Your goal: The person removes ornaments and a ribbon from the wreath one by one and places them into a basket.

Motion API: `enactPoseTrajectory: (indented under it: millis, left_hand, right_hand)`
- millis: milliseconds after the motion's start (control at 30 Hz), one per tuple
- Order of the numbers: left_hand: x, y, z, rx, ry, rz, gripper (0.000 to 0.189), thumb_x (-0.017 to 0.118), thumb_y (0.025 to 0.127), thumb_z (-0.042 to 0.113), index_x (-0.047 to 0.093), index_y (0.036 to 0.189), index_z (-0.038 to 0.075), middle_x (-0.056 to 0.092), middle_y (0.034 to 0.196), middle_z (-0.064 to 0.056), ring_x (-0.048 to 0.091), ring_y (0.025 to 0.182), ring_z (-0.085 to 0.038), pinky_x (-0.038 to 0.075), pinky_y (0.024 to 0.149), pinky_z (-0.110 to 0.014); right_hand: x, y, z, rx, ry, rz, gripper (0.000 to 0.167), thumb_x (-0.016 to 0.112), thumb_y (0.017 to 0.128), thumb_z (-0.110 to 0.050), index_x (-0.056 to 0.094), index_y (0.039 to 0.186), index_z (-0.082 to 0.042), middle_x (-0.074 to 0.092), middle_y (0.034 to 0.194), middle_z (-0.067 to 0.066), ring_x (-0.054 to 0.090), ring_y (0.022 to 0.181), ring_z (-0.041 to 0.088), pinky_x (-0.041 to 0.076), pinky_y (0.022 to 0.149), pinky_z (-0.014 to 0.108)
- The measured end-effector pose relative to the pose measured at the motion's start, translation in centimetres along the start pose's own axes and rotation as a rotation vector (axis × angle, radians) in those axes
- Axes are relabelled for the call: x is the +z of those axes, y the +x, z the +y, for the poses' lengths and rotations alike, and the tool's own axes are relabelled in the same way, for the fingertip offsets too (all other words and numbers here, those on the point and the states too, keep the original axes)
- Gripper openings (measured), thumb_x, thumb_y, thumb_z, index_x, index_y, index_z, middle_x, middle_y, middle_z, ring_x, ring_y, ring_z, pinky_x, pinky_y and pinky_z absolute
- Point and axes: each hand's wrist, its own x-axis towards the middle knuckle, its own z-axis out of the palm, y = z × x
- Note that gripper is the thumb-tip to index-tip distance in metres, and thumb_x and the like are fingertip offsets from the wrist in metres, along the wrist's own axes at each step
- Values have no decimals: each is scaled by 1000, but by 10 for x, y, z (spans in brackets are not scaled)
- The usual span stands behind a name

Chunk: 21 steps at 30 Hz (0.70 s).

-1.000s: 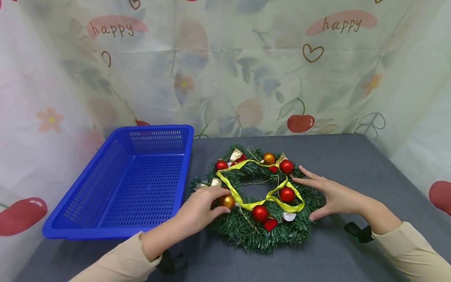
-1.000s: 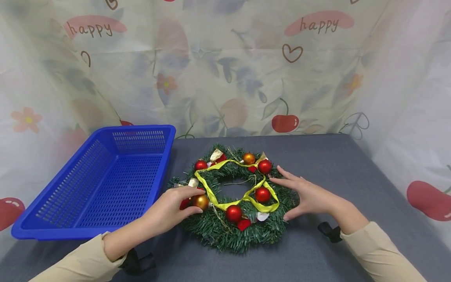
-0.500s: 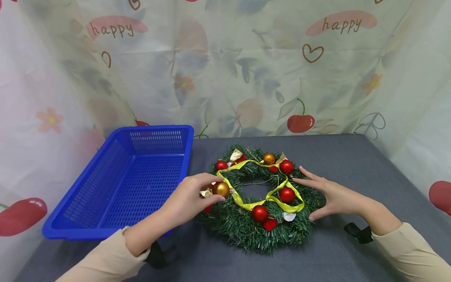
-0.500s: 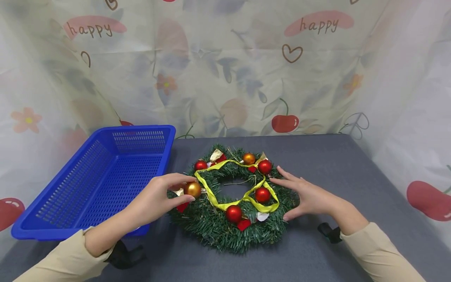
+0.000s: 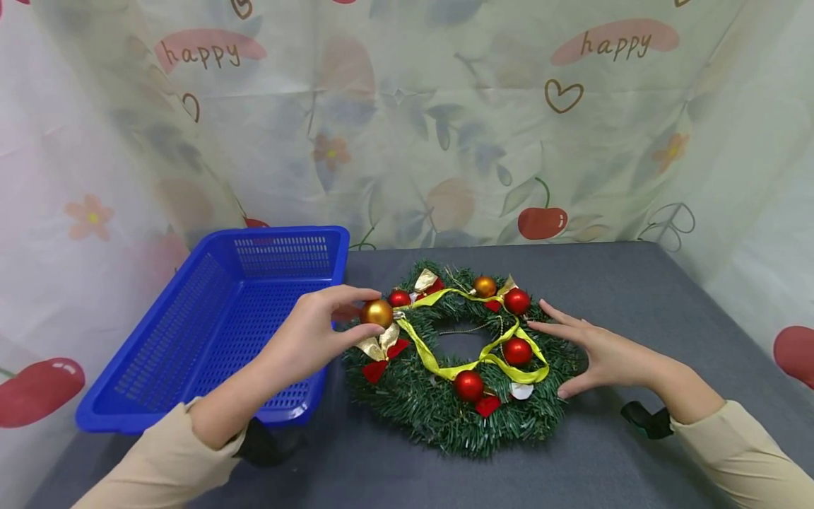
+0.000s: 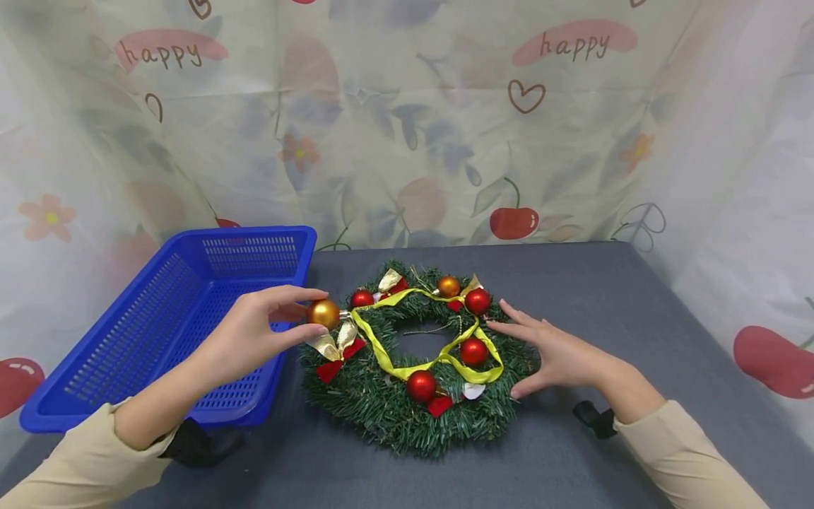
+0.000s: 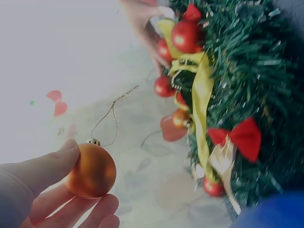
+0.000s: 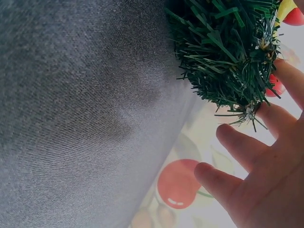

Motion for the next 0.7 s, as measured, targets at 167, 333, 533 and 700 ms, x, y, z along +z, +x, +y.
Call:
enactPoseTrajectory:
  millis: [167, 333, 533, 700]
  left_hand:
    - [-12, 2, -4, -23, 2, 30, 38, 70, 83, 17, 63, 119, 8, 66, 114, -11, 68, 98, -24, 57, 78, -32]
    - [-22, 3, -7, -36, 13, 54, 39, 71, 83, 17, 62, 120, 8, 65, 116, -14, 69, 98, -26, 57, 77, -34]
    - [-36, 5, -14, -50, 40, 97, 41, 69, 84, 20, 61, 122, 7, 65, 117, -17, 69, 97, -29, 57, 78, -39]
    - [-47, 10, -26, -84, 58, 123, 42, 68, 85, 22, 60, 124, 6, 63, 119, -19, 68, 97, -30, 56, 79, -41]
  right_hand:
    - [0, 0, 0, 8, -2, -5, 96, 75, 67, -56, 32, 146, -23, 5, 159, 10, 21, 137, 49, 33, 98, 66]
    - [0, 0, 0, 15, 0, -8, 96, 75, 67, -55, 32, 146, -23, 5, 159, 10, 20, 138, 49, 33, 98, 66]
    - [0, 0, -1, -4, 4, -2, 93, 73, 69, -55, 33, 146, -22, 3, 159, 7, 20, 137, 51, 34, 97, 66]
    - [0, -1, -2, -1, 0, 2, 93, 73, 68, -56, 33, 146, -23, 4, 159, 6, 21, 137, 50, 34, 97, 65]
